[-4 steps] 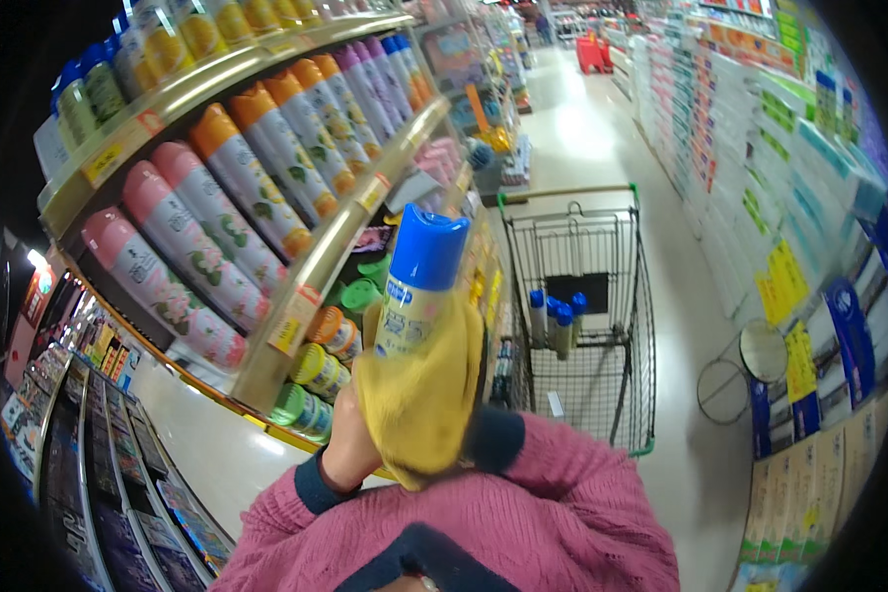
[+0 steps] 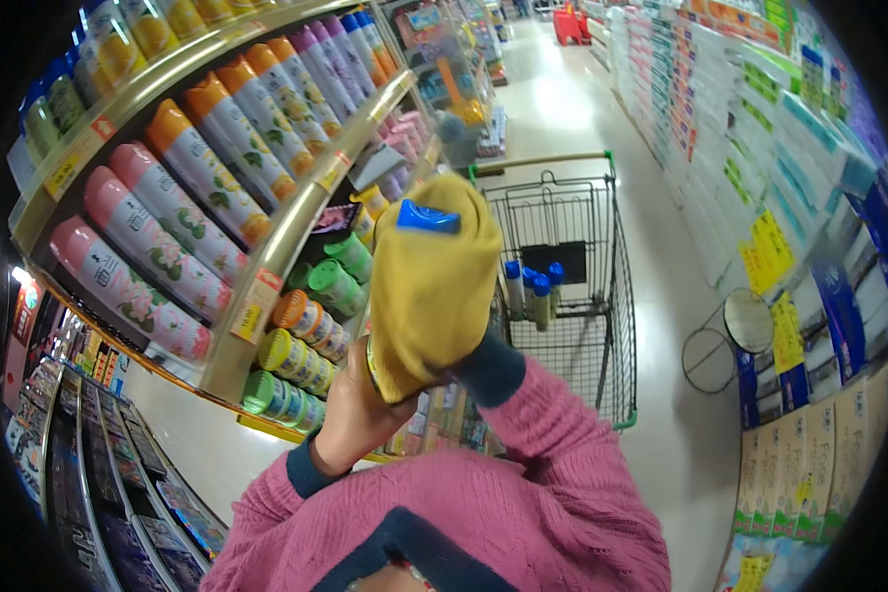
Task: The person repeatedly picks cylindrical containers from a shelf, wipes them with a yellow cloth, and places them into a shopping cart. They also write on a piece of paper while holding a container. The task involves handling multiple identical items and organizing them in the cart.
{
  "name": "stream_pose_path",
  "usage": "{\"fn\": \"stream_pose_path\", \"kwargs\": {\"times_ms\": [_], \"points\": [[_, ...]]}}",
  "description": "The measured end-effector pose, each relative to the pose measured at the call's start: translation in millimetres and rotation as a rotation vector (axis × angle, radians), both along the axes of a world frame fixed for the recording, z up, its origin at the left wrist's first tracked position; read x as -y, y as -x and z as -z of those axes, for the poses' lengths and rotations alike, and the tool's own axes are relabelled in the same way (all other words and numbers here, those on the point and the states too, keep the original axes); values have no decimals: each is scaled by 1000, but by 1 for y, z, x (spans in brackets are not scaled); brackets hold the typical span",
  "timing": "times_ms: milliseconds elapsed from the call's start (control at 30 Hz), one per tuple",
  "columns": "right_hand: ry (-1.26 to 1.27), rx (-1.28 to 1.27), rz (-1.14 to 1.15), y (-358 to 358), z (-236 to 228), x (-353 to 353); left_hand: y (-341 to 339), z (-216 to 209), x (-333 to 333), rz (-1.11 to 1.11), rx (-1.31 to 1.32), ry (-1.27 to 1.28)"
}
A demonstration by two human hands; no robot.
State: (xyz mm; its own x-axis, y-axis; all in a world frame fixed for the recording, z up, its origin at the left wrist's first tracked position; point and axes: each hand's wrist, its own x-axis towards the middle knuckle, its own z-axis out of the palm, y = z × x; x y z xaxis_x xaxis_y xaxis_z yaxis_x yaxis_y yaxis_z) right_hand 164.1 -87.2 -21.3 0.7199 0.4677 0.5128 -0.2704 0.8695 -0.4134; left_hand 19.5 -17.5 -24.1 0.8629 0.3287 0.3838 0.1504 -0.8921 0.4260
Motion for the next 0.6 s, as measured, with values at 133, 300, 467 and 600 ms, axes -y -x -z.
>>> {"fn": "stream_pose_path", "kwargs": {"times_ms": [133, 300, 467, 600], "points": [[80, -421, -159, -31, 6, 19, -11, -1, 13, 198, 9, 282], [128, -41, 230, -57, 28, 25, -22, -3, 4, 591, -375, 1292], [163, 99, 438, -61, 32, 30, -30, 16, 14, 978, -421, 1916], [199, 98, 529, -74, 29, 42, -35, 16, 12, 894, -395, 2001]]}}
